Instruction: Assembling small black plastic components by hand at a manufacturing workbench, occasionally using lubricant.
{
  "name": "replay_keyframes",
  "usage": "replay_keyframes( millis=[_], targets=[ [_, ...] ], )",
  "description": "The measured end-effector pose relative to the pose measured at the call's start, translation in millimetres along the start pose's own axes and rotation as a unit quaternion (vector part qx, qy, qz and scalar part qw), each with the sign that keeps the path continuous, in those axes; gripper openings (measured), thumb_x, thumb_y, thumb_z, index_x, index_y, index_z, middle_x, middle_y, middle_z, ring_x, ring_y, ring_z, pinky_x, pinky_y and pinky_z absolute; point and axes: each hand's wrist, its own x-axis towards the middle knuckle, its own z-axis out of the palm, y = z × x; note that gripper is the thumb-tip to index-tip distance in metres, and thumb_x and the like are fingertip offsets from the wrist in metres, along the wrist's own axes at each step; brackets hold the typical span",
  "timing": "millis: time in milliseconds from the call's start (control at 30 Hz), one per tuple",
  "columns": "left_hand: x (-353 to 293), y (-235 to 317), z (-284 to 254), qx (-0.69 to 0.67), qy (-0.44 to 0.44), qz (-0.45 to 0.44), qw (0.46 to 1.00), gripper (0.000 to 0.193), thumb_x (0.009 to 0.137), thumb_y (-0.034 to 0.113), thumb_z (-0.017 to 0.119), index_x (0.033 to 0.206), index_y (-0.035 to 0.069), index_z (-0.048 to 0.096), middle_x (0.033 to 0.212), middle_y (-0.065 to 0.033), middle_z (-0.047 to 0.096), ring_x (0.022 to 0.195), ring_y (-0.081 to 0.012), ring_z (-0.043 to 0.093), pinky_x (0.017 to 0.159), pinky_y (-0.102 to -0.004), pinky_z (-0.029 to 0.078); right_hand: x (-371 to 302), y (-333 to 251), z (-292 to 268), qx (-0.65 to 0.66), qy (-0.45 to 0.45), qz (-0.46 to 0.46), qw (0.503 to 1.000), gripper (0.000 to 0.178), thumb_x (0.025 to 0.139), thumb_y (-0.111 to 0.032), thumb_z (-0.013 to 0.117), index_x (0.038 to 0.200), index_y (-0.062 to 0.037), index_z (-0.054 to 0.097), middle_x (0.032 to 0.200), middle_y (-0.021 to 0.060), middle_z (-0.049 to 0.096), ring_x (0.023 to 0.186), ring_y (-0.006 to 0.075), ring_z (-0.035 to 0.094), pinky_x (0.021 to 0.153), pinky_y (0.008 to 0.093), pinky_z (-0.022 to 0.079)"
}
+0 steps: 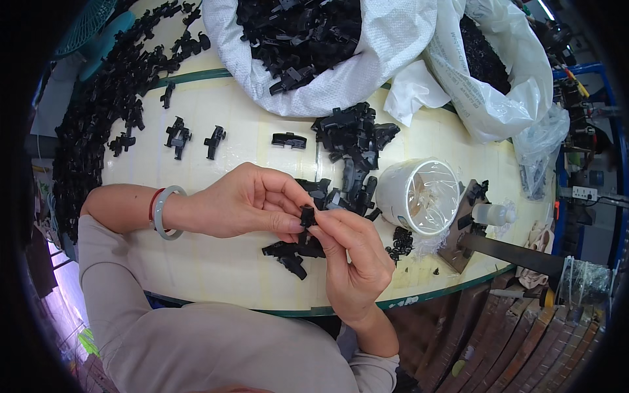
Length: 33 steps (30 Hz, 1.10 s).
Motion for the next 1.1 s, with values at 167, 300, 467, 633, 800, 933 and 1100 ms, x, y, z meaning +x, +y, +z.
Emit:
replay_keyframes(
  millis=[167,300,467,633,800,933,1100],
  targets=[
    [-1,1,4,0.04,0.009,0.005,0.999,0.023,0.087,0.0,0.058,0.11,-0.005,0.056,0.1,-0.0141,0.065,0.088,-0.0169,0.065,0.078,-0.0272,0.055,-3,-3,-1,-0.023,-0.008,-0.014,1.0,0.02,0.074,0.012,0.065,0.092,0.0015,0.066,0.092,0.0112,0.062,0.08,0.0156,0.059,0.068,0.0227,0.047],
    [0,3,2,0.07,0.039,0.011,0.997,0.023,0.086,-0.001,0.059,0.109,-0.006,0.057,0.099,-0.0126,0.064,0.086,-0.0148,0.065,0.074,-0.0253,0.055,1,2,0,-0.059,-0.011,-0.063,0.996,0.025,0.07,0.011,0.069,0.093,0.0011,0.067,0.089,0.0115,0.062,0.073,0.0193,0.061,0.062,0.0259,0.051],
    [-10,11,6,0.107,0.096,-0.006,0.99,0.025,0.084,-0.003,0.059,0.109,-0.005,0.058,0.094,-0.0082,0.063,0.083,-0.0126,0.064,0.072,-0.024,0.054,-8,-7,-9,-0.046,0.079,-0.028,0.995,0.03,0.07,0.004,0.073,0.099,-0.0004,0.066,0.089,0.0117,0.061,0.069,0.0198,0.061,0.058,0.0282,0.05],
    [-12,18,-16,0.213,0.141,-0.027,0.967,0.026,0.084,-0.003,0.059,0.11,-0.005,0.059,0.089,-0.0036,0.061,0.076,-0.0089,0.062,0.067,-0.0197,0.052,-60,11,-83,-0.356,0.19,0.017,0.915,0.021,0.07,0.005,0.072,0.089,-0.001,0.066,0.087,0.01,0.063,0.068,0.0198,0.061,0.057,0.0273,0.051],
    [-47,26,-48,0.299,0.322,-0.031,0.898,0.026,0.085,-0.002,0.059,0.11,-0.004,0.059,0.09,-0.0025,0.06,0.071,-0.0058,0.059,0.065,-0.0171,0.05,-85,35,-128,-0.322,0.28,0.187,0.885,0.014,0.078,-0.001,0.067,0.092,-0.0007,0.065,0.089,0.0082,0.061,0.067,0.0135,0.057,0.054,0.0232,0.044],
    [-60,31,-64,0.332,0.391,0.002,0.858,0.025,0.085,-0.001,0.06,0.11,-0.004,0.059,0.088,-0.0014,0.058,0.071,-0.0044,0.058,0.061,-0.0149,0.049,-78,44,-126,-0.333,0.249,0.196,0.888,0.013,0.079,-0.001,0.066,0.092,-0.0001,0.065,0.088,0.0085,0.06,0.067,0.0148,0.056,0.057,0.0253,0.046],
    [-73,31,-60,0.408,0.408,0.01,0.817,0.026,0.084,-0.002,0.061,0.111,-0.004,0.058,0.092,-0.0033,0.058,0.071,-0.0049,0.058,0.061,-0.0155,0.049,-79,49,-126,-0.396,0.22,0.122,0.883,0.012,0.079,0.0,0.065,0.091,0.0015,0.065,0.09,0.0098,0.06,0.069,0.0164,0.057,0.06,0.0281,0.047]
  ],
)
